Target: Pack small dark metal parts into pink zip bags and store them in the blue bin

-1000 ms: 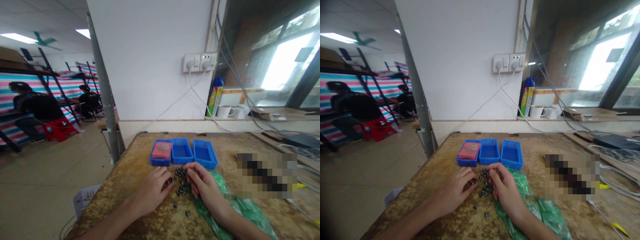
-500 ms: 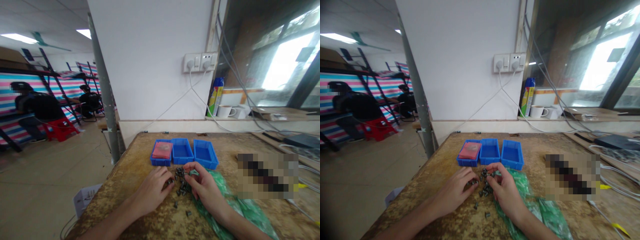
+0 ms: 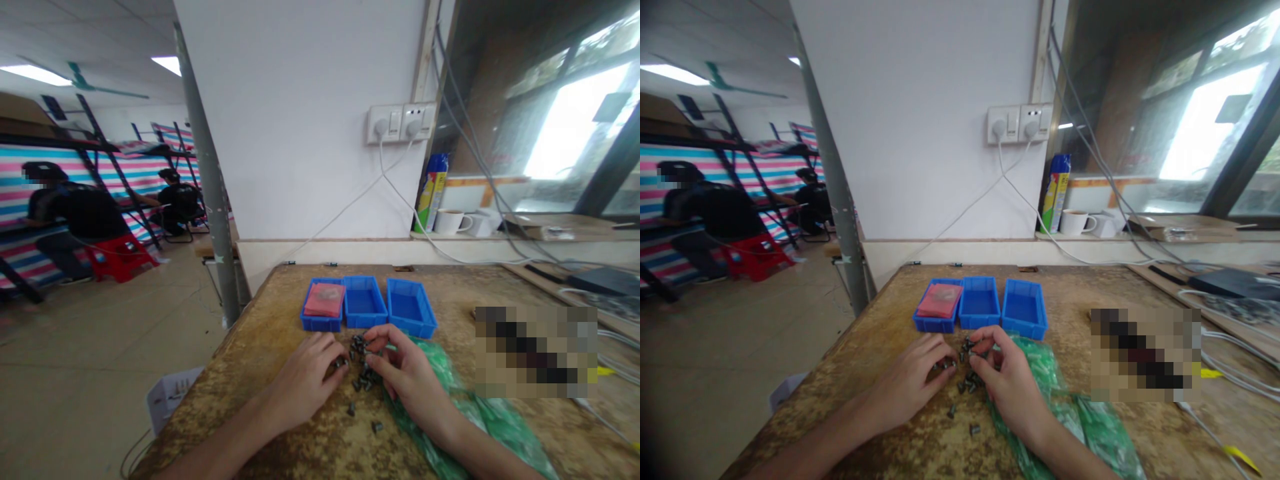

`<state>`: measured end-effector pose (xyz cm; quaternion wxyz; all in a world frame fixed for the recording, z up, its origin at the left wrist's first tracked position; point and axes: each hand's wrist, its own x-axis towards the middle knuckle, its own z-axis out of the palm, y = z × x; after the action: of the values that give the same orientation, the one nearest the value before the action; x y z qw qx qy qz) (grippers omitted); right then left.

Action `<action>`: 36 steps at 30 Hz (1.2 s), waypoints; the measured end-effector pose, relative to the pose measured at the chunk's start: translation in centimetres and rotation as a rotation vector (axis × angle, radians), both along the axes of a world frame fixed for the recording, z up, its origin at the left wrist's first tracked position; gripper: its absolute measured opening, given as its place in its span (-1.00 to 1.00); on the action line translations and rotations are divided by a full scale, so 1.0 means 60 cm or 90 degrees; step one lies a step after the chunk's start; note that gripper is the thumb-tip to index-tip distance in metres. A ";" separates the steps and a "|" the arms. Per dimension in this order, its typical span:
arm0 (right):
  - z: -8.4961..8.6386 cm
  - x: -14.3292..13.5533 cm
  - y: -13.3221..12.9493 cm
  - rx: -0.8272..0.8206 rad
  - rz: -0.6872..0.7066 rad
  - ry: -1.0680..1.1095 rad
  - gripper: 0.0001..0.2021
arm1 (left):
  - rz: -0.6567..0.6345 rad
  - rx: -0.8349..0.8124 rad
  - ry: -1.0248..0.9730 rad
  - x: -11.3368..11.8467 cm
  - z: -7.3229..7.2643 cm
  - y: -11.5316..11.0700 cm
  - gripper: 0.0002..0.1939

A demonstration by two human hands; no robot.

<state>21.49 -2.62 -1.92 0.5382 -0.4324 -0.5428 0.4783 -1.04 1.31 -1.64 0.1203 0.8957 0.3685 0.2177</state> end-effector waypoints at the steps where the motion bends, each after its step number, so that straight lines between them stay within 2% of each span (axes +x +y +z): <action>1: 0.000 0.000 0.000 -0.002 0.002 0.005 -0.61 | 0.000 0.000 0.000 0.000 0.000 0.000 -0.96; 14: -0.005 -0.003 0.002 -0.012 -0.021 0.012 -0.50 | 0.005 0.004 0.000 0.000 0.000 0.001 -0.98; 22: 0.003 -0.002 -0.001 -0.040 -0.013 0.006 -0.40 | 0.001 0.010 -0.004 -0.002 -0.003 0.000 -0.97; 36: 0.006 -0.002 -0.003 -0.029 0.001 -0.006 -0.42 | 0.003 0.019 0.001 -0.001 -0.001 0.001 -0.96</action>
<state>21.35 -2.82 -1.56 0.5254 -0.4466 -0.5345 0.4887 -1.07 1.40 -1.73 0.1064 0.8968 0.3675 0.2224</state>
